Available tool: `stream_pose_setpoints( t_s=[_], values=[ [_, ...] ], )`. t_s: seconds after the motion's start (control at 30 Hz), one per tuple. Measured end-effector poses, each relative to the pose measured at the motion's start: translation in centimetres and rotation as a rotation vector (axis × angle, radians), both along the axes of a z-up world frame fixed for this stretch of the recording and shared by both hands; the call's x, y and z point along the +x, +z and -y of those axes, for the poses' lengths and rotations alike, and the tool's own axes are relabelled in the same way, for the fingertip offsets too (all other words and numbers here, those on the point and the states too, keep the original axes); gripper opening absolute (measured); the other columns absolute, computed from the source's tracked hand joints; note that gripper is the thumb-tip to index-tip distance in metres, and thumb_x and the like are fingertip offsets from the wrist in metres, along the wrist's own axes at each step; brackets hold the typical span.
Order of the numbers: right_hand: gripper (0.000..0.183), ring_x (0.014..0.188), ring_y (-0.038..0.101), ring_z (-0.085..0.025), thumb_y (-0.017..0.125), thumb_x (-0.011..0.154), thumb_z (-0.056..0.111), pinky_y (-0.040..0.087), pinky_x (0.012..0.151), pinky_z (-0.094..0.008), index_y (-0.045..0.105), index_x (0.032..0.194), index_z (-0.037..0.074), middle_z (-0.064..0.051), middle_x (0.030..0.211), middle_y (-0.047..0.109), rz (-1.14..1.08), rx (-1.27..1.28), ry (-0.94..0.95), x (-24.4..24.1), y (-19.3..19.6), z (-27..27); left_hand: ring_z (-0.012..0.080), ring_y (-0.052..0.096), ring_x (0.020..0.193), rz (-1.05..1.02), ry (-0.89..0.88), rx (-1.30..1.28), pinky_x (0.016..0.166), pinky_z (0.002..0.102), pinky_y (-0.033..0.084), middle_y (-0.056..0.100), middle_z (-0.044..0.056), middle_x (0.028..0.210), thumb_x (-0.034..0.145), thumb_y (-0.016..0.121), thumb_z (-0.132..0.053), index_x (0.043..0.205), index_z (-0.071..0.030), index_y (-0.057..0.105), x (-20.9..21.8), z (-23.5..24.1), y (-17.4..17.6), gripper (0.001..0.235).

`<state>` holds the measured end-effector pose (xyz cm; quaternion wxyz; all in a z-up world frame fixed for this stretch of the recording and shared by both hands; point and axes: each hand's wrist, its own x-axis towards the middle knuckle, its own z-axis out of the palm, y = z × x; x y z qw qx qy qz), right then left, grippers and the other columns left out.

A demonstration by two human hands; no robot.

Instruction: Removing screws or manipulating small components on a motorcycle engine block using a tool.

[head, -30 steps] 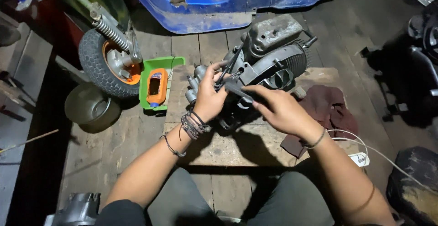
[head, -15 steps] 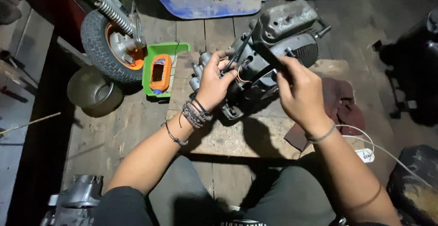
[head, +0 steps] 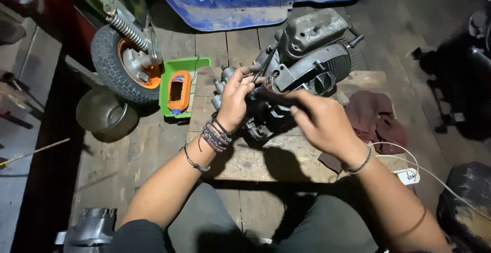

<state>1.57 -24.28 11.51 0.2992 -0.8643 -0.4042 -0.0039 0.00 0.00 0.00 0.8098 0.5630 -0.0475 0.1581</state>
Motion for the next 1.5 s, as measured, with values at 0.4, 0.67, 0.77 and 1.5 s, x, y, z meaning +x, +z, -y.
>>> stream_pose_setpoints(
  t_s=[0.4, 0.67, 0.77, 1.5],
  values=[
    [0.029, 0.097, 0.07, -0.044, 0.061, 0.099, 0.015, 0.054, 0.081, -0.055, 0.067, 0.127, 0.013, -0.017, 0.103, 0.075, 0.145, 0.093, -0.063, 1.7, -0.3, 1.3, 0.0224, 0.066, 0.111, 0.074, 0.059, 0.086, 0.102, 0.038, 0.05, 0.072, 0.021, 0.114, 0.101, 0.047, -0.018, 0.139, -0.003, 0.053, -0.3, 0.7, 1.1, 0.041],
    [0.039, 0.105, 0.071, -0.043, 0.064, 0.09, 0.01, 0.055, 0.087, -0.053, 0.069, 0.129, 0.012, -0.018, 0.11, 0.077, 0.038, -0.027, -0.023, 0.7, 1.0, 0.7, 0.0229, 0.066, 0.111, 0.078, 0.081, 0.075, 0.102, 0.04, 0.049, 0.069, 0.019, 0.119, 0.103, 0.049, -0.017, 0.137, -0.001, 0.055, 0.0, 0.8, 0.7, 0.038],
    [0.049, 0.109, 0.07, -0.037, 0.067, 0.086, 0.011, 0.055, 0.09, -0.051, 0.065, 0.134, 0.02, -0.011, 0.115, 0.075, 0.17, -0.067, -0.109, 2.2, -0.1, 1.5, 0.0253, 0.066, 0.115, 0.092, 0.108, 0.085, 0.107, 0.041, 0.047, 0.065, 0.019, 0.125, 0.103, 0.05, -0.015, 0.136, 0.0, 0.055, -0.2, 1.2, 0.7, 0.037],
    [0.059, 0.093, 0.073, -0.027, 0.076, 0.075, 0.023, 0.061, 0.078, -0.045, 0.066, 0.132, 0.032, 0.0, 0.097, 0.071, 0.394, -0.314, -0.191, 3.4, -2.0, 2.5, 0.0182, 0.064, 0.115, 0.002, 0.126, 0.15, 0.103, 0.038, 0.051, 0.066, 0.012, 0.119, 0.101, 0.058, -0.013, 0.135, -0.005, 0.058, -0.8, 1.6, 1.6, 0.034]
  ],
)
